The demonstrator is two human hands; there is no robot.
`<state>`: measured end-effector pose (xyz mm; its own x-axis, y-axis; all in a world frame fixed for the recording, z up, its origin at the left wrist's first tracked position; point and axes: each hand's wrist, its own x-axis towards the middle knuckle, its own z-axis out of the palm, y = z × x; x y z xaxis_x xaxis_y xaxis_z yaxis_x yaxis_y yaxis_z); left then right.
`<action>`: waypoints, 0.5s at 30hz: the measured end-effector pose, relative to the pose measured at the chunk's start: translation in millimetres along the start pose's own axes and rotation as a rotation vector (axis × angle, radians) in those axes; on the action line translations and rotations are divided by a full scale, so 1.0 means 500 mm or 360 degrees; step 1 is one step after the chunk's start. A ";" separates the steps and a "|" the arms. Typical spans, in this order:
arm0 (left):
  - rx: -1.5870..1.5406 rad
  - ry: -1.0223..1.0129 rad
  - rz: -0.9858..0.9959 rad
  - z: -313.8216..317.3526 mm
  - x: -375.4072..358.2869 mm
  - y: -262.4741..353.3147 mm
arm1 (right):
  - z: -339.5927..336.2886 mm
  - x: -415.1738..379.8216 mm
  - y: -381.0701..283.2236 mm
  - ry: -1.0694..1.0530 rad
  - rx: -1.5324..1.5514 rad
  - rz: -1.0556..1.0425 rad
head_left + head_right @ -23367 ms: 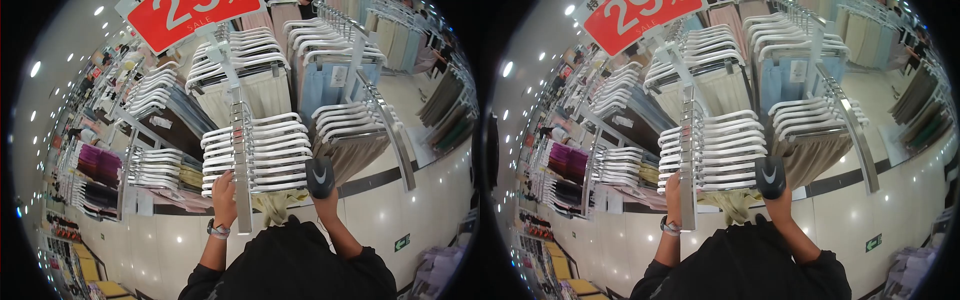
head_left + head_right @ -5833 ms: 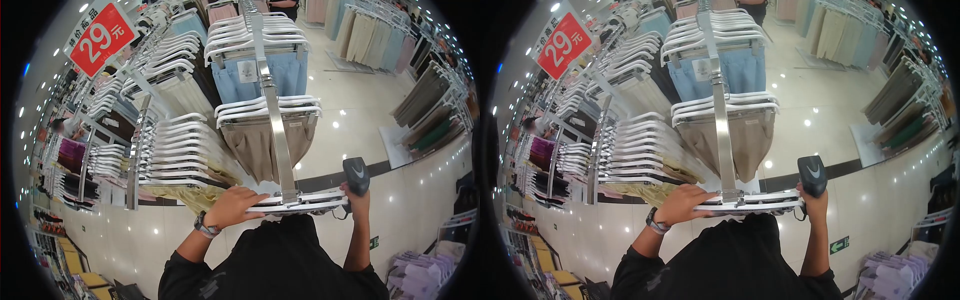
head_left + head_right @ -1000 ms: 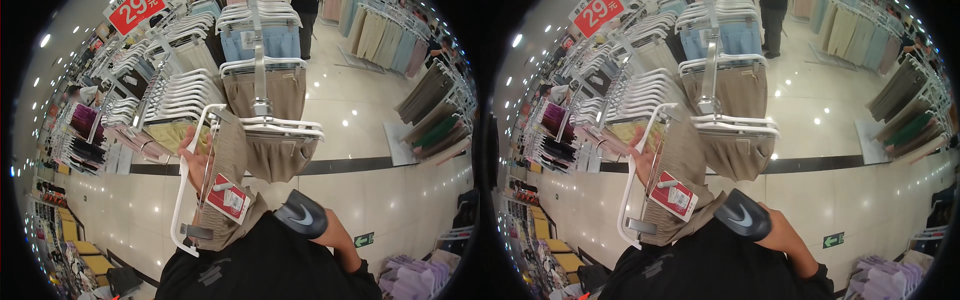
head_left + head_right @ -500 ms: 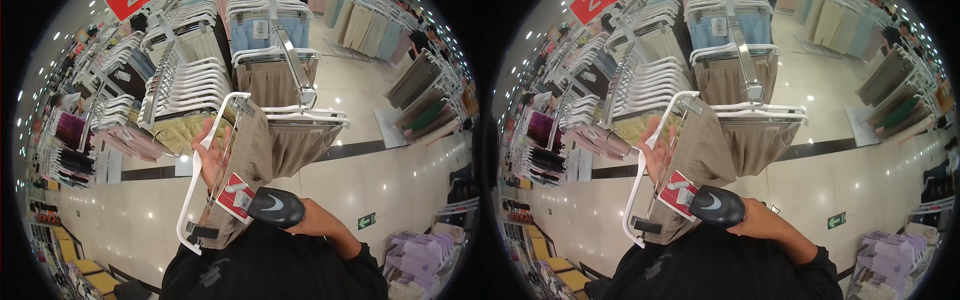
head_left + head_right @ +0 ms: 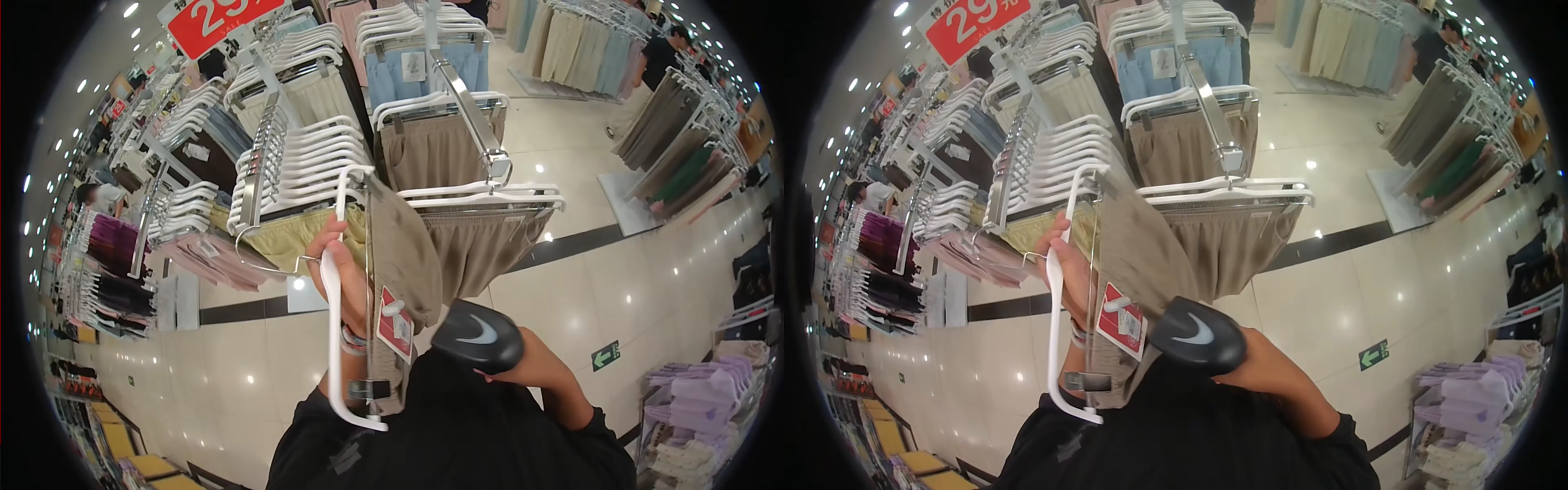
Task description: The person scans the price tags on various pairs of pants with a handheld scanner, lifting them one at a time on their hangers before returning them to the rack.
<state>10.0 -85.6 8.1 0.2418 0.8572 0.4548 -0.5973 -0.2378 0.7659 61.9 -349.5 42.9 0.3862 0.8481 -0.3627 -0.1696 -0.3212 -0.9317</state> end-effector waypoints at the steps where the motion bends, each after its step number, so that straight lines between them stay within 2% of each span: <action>1: -0.0009 -0.0016 0.0008 0.008 0.010 0.010 | -0.012 -0.013 0.008 0.0089 0.0026 -0.0050; 3: 0.0863 -0.0305 0.0505 0.029 0.034 0.050 | -0.035 -0.045 0.029 0.0190 0.0055 -0.0119; 4: 0.1129 -0.0403 0.0719 0.045 0.042 0.056 | -0.044 -0.066 0.044 0.0132 0.0301 -0.0261; 5: 0.1236 -0.0499 0.0762 0.057 0.048 0.058 | -0.051 -0.086 0.060 0.0069 0.0545 -0.0403; 6: 0.1262 -0.0614 0.0830 0.074 0.053 0.060 | -0.055 -0.100 0.079 0.0227 -0.0126 -0.0729; 7: 0.1285 -0.0729 0.0897 0.092 0.058 0.059 | -0.047 -0.115 0.101 0.0110 0.0596 -0.0748; 9: 0.1367 -0.0882 0.1103 0.124 0.064 0.047 | -0.039 -0.149 0.086 -0.0228 0.0968 -0.0405; 11: 0.1358 -0.0993 0.1123 0.160 0.068 0.042 | -0.023 -0.169 0.042 -0.0272 0.0737 -0.0532; 12: 0.1334 -0.1010 0.1174 0.177 0.068 0.041 | -0.011 -0.181 0.005 -0.0170 0.0346 -0.0536; 15: 0.1354 -0.1135 0.1205 0.217 0.046 0.052 | 0.011 -0.175 -0.009 -0.0085 0.0392 -0.0608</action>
<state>83.2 -121.6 87.7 0.5638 0.0283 0.8254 -0.1661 -0.9751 0.1469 24.2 -419.7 79.1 0.4168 0.9089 0.0133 -0.2373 0.1229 -0.9636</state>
